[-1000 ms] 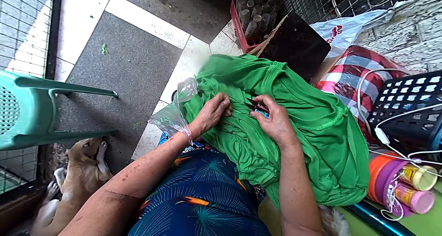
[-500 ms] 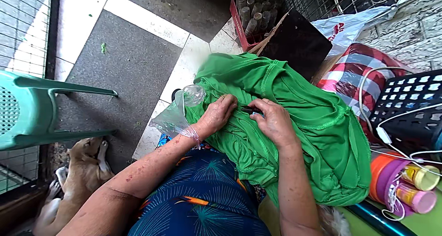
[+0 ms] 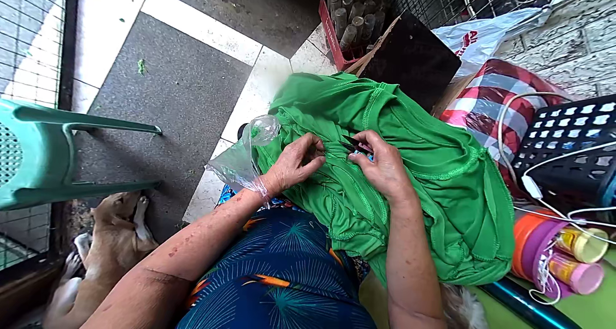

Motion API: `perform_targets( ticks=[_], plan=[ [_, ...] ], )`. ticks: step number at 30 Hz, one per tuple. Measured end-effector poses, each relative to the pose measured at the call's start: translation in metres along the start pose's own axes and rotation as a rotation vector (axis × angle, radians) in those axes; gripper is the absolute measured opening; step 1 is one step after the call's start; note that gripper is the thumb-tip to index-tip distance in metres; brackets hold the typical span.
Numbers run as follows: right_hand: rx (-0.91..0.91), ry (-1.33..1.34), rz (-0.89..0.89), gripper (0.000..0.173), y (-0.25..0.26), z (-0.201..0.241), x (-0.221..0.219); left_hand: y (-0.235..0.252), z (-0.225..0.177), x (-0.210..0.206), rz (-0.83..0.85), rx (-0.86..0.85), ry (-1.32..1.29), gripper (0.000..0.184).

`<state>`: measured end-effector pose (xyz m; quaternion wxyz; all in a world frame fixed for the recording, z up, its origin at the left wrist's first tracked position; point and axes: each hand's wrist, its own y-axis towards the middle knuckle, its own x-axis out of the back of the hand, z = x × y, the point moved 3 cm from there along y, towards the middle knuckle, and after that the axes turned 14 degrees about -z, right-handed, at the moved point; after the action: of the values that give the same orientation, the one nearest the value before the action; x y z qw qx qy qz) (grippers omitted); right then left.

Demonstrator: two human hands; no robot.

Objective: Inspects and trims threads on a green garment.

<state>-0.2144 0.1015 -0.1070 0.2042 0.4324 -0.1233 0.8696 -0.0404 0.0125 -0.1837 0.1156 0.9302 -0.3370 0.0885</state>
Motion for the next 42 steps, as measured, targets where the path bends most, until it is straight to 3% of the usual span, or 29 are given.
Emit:
perform_targets(
  ticks=[4,10,13,17,26,32,35,42],
  plan=[
    [-0.004,-0.045,-0.074,0.031,0.001,0.002,-0.002,0.002,-0.003,-0.007,-0.136,-0.104,0.124,0.011],
    [-0.009,-0.094,-0.059,0.03,0.01,0.001,-0.01,0.004,-0.004,-0.02,-0.285,-0.263,0.246,0.009],
    [0.082,-0.041,-0.077,0.031,0.003,0.005,-0.008,0.008,-0.006,-0.025,-0.262,-0.255,0.348,0.011],
    [0.073,-0.022,-0.063,0.03,0.001,0.005,-0.006,0.013,-0.006,-0.029,-0.119,-0.195,0.464,0.017],
    [0.086,0.028,0.014,0.024,0.003,0.002,-0.002,0.006,0.003,-0.001,0.004,-0.112,0.111,0.019],
    [0.062,0.004,-0.06,0.035,0.003,0.001,-0.004,-0.004,0.006,0.002,-0.042,-0.131,0.02,0.02],
    [0.066,0.019,-0.059,0.018,0.005,0.003,-0.007,-0.004,0.0,0.0,-0.071,-0.112,-0.056,0.02],
    [-0.153,0.147,0.024,0.012,0.032,0.006,0.015,0.004,-0.019,-0.005,-0.021,0.239,-0.39,0.019]
  ],
)
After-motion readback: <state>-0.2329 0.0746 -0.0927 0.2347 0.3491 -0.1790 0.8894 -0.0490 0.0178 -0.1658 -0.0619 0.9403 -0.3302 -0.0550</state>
